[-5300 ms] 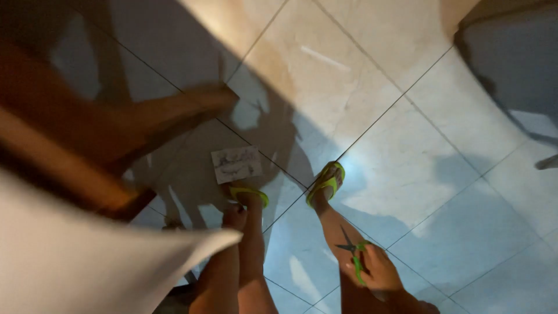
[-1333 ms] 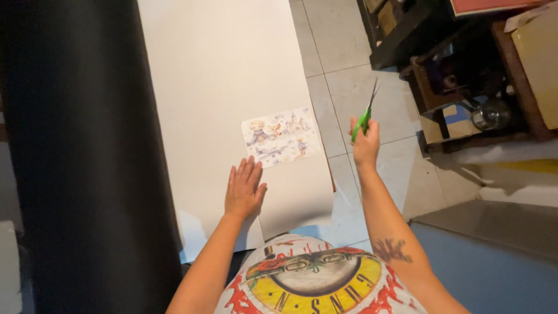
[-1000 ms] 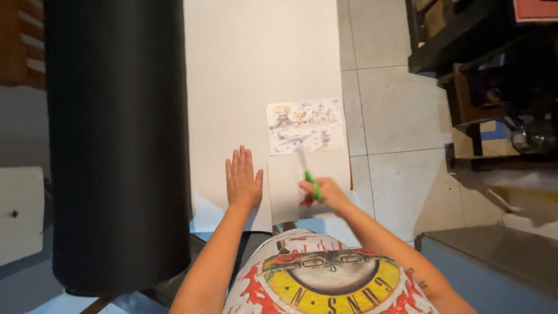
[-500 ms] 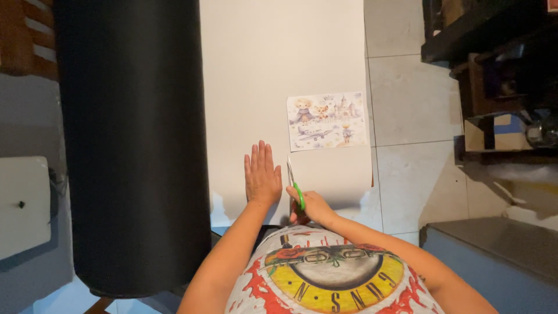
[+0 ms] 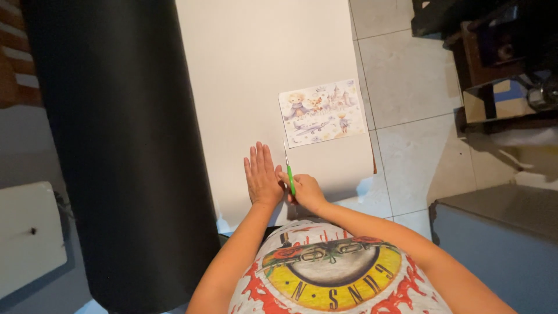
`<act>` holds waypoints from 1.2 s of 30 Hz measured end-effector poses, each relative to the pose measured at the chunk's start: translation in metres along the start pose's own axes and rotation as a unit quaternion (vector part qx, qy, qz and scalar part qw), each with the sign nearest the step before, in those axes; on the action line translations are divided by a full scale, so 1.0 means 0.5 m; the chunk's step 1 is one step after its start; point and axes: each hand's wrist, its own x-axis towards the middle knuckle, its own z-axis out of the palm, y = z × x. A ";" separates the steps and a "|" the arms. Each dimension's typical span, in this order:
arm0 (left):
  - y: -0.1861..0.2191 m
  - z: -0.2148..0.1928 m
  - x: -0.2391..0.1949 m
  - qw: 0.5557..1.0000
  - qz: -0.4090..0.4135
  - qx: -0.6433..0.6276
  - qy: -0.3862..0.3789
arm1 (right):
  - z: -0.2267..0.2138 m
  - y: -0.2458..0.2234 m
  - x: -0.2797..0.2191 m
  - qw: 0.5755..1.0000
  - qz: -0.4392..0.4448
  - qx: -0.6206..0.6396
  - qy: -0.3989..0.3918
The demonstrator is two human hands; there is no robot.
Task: Cutting a long strip of paper and then trimming around a printed design using scissors.
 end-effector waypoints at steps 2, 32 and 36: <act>0.000 -0.001 0.000 1.000 0.005 -0.003 0.004 | -0.001 0.003 0.004 1.000 0.002 0.016 0.003; 0.002 0.011 -0.003 0.999 0.011 0.002 0.034 | -0.012 -0.046 0.019 0.998 -0.022 -0.037 0.050; -0.003 0.017 -0.005 0.999 0.018 0.004 0.046 | -0.021 -0.078 0.017 0.999 -0.004 -0.035 0.038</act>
